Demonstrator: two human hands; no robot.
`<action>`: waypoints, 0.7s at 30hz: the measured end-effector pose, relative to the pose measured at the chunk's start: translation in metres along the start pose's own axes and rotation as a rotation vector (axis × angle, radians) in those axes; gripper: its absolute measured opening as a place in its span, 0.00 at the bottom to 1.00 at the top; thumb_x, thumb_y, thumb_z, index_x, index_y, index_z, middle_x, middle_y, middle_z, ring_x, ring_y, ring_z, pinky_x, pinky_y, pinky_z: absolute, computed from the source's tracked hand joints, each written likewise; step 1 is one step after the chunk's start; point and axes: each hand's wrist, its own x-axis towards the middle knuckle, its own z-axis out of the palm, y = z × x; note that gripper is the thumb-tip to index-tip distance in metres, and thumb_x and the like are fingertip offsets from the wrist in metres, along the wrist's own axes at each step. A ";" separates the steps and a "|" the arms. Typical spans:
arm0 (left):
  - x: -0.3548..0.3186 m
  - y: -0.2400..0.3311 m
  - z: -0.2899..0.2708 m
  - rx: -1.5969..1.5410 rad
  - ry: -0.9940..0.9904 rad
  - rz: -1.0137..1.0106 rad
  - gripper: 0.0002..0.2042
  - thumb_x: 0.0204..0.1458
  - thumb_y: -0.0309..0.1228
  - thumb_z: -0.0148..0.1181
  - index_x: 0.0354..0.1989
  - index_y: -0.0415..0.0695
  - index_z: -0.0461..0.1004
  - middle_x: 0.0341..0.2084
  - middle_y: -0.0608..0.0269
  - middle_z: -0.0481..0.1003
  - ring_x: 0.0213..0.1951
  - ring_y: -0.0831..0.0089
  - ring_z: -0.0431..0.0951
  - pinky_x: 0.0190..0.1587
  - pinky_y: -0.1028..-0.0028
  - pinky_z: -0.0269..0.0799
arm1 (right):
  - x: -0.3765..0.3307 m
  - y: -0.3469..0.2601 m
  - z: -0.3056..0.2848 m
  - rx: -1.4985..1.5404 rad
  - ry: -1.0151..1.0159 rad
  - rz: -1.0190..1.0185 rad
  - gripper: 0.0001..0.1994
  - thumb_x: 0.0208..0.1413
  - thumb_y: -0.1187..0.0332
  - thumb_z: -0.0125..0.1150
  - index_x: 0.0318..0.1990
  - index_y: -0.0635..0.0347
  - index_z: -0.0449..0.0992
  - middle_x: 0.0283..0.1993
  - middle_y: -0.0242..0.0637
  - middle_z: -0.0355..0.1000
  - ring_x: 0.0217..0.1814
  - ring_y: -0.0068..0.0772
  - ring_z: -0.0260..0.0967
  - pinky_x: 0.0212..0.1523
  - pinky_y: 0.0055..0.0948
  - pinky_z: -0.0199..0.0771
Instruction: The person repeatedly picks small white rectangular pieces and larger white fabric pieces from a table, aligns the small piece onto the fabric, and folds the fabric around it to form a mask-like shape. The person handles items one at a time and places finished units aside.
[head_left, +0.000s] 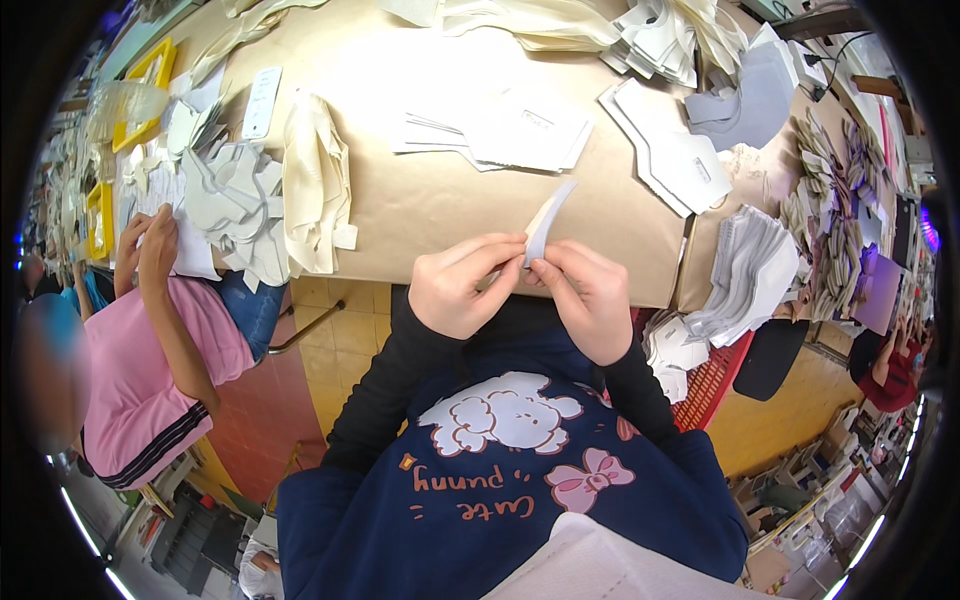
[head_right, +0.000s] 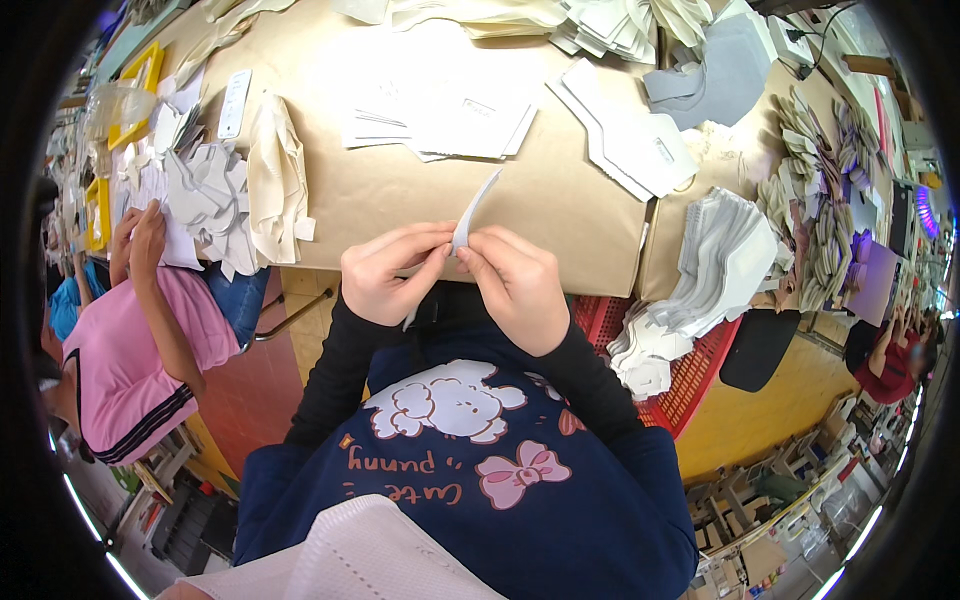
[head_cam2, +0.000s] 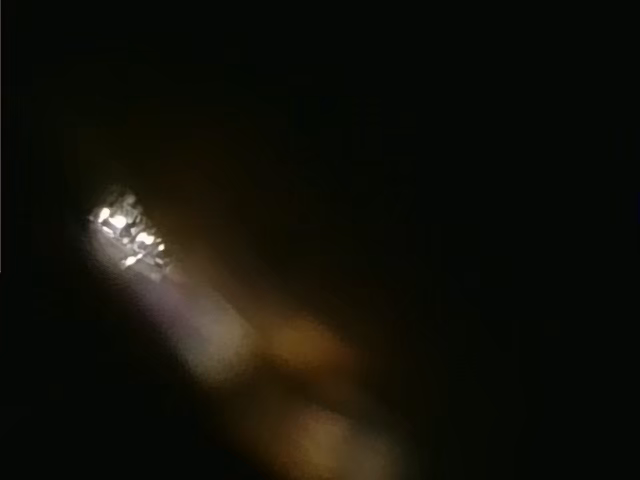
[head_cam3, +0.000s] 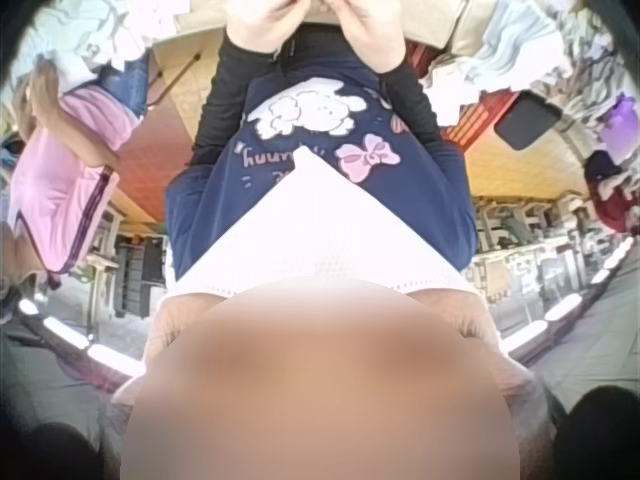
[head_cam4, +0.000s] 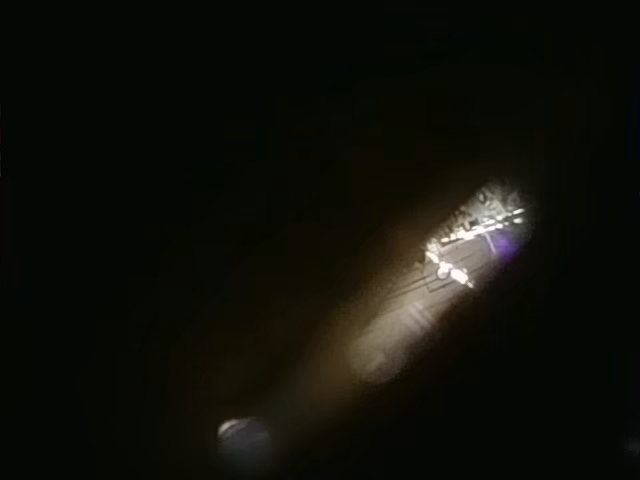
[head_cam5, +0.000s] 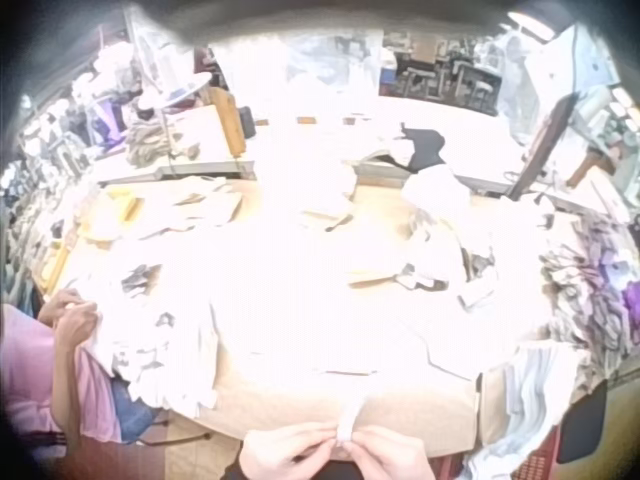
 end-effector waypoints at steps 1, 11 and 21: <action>0.000 -0.001 0.000 0.087 -0.015 0.044 0.07 0.50 0.16 0.63 0.38 0.34 0.82 0.38 0.55 0.83 0.34 0.69 0.86 0.37 0.77 0.84 | 0.000 -0.001 0.001 -0.026 0.006 -0.011 0.05 0.60 0.81 0.58 0.40 0.73 0.78 0.33 0.43 0.76 0.33 0.31 0.77 0.36 0.25 0.77; 0.004 -0.008 0.006 0.135 0.027 0.088 0.05 0.48 0.19 0.66 0.31 0.37 0.76 0.32 0.60 0.81 0.30 0.68 0.85 0.32 0.75 0.82 | 0.001 0.000 0.005 -0.106 0.029 -0.060 0.03 0.60 0.80 0.59 0.38 0.71 0.77 0.33 0.44 0.76 0.31 0.38 0.78 0.31 0.29 0.76; 0.004 -0.009 -0.004 -0.394 -0.046 -0.228 0.10 0.55 0.16 0.61 0.45 0.32 0.80 0.41 0.50 0.83 0.41 0.70 0.85 0.44 0.73 0.83 | 0.003 0.001 0.002 0.026 0.029 0.045 0.05 0.61 0.80 0.58 0.40 0.73 0.80 0.32 0.42 0.78 0.32 0.28 0.78 0.35 0.24 0.76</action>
